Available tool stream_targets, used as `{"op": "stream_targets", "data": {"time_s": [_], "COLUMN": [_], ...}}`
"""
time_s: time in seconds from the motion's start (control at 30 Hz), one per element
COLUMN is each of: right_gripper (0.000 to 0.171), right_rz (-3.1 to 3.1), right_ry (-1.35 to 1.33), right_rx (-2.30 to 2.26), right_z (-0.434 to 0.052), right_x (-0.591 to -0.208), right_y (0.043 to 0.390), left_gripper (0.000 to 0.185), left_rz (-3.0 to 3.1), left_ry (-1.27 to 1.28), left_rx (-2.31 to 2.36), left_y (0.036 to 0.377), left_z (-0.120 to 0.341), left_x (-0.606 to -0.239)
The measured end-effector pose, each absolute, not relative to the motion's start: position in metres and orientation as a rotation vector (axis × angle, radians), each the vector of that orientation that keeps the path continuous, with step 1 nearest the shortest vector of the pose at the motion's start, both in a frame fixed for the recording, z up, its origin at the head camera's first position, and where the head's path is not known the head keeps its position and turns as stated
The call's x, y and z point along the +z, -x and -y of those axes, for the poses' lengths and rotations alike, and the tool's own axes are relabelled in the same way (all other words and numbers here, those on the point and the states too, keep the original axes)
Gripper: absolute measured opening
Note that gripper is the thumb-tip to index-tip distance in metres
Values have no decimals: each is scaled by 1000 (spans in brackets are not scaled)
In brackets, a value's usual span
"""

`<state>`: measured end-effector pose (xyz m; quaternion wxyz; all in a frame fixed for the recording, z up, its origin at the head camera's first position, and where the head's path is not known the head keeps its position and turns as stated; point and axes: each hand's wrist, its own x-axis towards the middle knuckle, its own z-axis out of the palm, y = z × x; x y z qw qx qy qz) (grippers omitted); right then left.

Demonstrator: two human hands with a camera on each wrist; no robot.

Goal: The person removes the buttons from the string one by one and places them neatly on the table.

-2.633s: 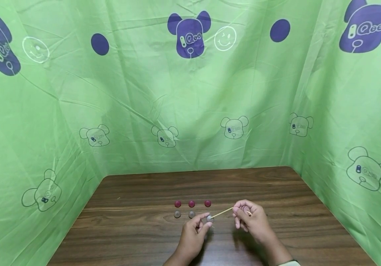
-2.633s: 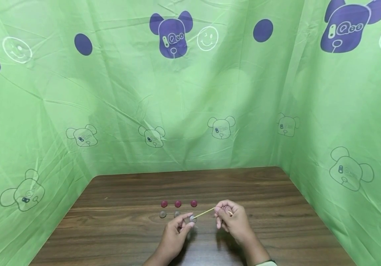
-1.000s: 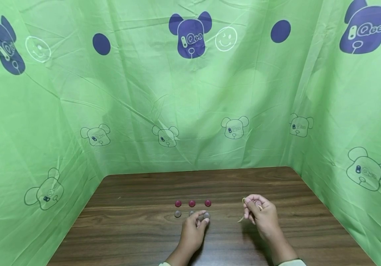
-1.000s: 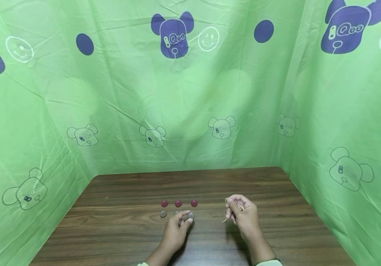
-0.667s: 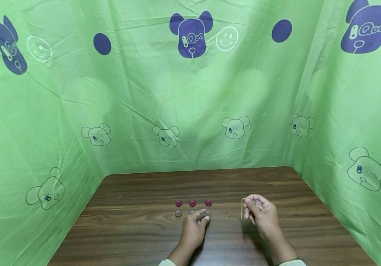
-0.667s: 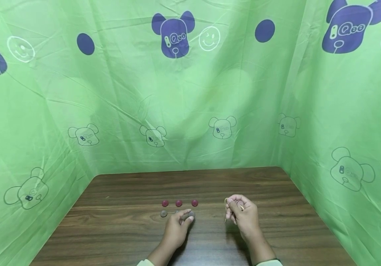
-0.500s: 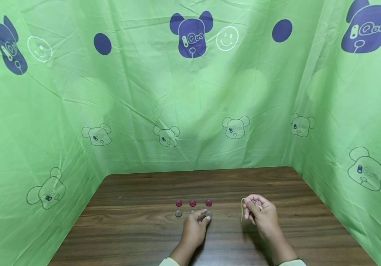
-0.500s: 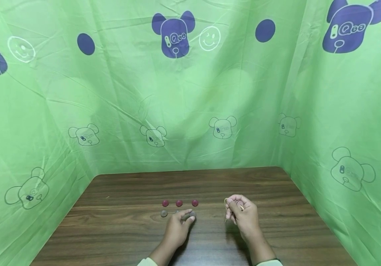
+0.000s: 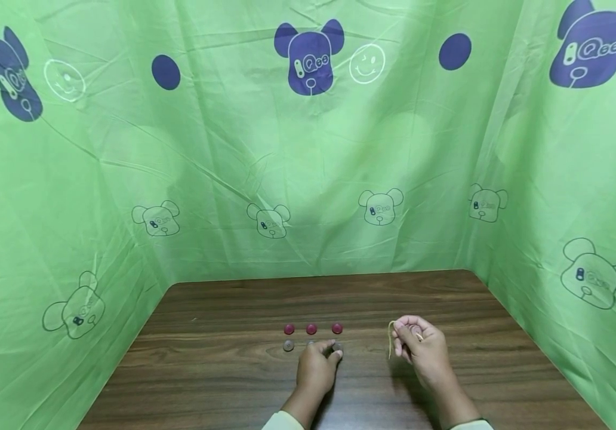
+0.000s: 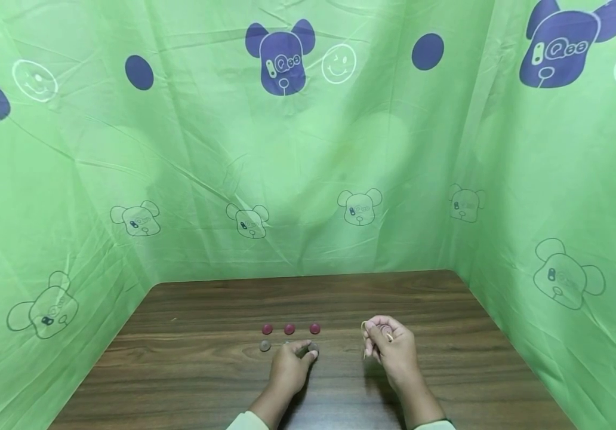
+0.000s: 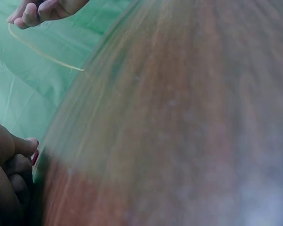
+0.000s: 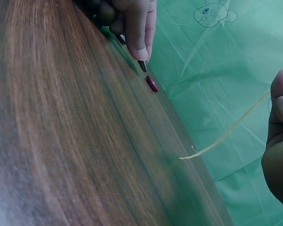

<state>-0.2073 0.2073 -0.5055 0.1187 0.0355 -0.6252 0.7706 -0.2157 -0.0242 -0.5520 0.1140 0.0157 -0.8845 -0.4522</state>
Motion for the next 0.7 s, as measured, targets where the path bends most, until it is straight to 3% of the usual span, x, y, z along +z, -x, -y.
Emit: {"op": "stream_targets", "data": {"time_s": [0.7], "right_gripper": [14], "right_rz": [1852], "right_ry": [-121], "right_rx": [2277], "right_z": [-207], "right_x": [-504], "right_y": [205], "left_gripper": [27], "left_rz": [2632], "left_ry": [-201], "left_rx": [-1087], "left_y": [217], "left_z": [14], "left_x": [-550]}}
